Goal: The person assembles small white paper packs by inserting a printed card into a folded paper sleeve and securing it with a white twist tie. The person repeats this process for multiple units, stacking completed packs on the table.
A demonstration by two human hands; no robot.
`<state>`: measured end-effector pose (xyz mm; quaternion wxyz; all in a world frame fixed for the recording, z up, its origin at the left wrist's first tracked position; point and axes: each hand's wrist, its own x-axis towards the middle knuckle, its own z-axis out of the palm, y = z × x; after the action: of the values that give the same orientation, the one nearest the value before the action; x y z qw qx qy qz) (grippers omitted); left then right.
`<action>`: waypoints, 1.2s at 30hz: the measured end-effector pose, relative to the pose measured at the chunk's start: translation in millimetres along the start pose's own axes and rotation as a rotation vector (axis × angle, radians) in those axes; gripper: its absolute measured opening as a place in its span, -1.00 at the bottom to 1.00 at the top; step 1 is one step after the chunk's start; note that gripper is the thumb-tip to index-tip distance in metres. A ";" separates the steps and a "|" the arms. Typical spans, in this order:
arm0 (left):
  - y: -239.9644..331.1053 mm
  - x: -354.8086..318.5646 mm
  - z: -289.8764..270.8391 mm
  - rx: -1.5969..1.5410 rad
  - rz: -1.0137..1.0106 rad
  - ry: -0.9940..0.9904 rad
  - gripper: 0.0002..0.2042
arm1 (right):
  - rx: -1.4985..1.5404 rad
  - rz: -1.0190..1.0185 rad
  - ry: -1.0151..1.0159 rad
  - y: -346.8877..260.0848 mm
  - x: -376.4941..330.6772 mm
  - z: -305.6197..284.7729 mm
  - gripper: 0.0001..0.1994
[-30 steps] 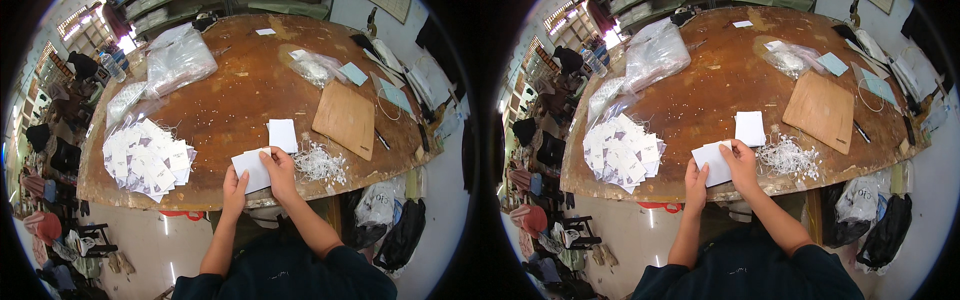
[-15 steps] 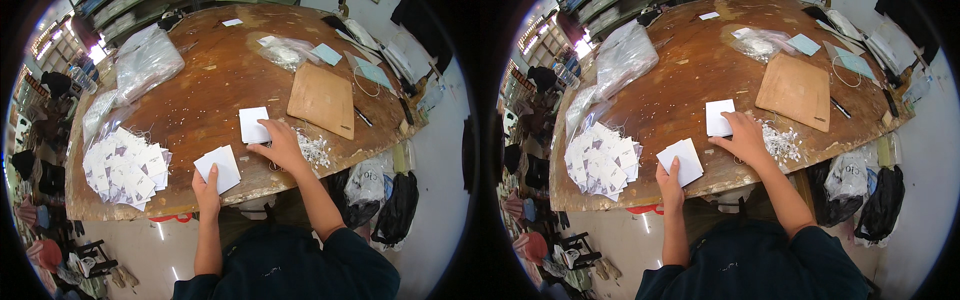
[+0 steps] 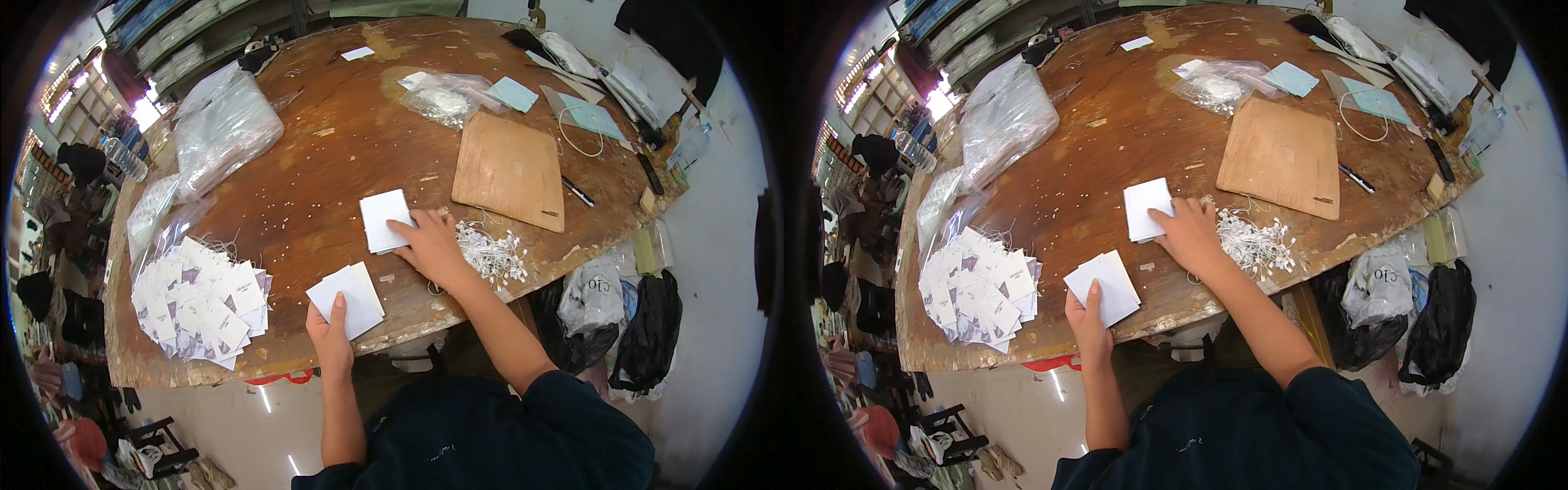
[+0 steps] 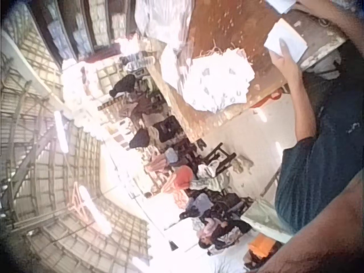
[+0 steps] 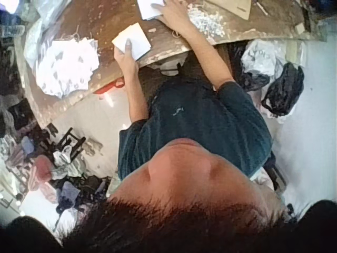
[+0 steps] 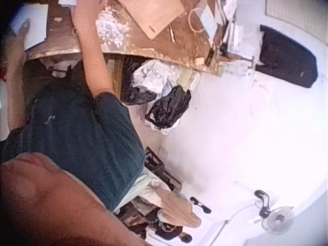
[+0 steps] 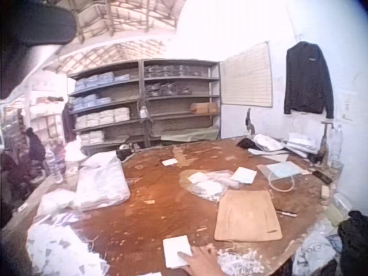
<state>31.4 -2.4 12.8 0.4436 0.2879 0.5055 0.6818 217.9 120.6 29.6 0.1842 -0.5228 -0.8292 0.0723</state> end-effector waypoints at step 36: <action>1.6 -4.6 0.2 0.024 0.033 -0.010 -0.73 | 0.905 0.167 0.272 35.5 -34.0 -105.3 -0.88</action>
<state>33.1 -6.6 14.6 0.4313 0.3050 0.5066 0.6814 301.0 98.3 107.8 0.4938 -0.4594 -0.6381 0.3713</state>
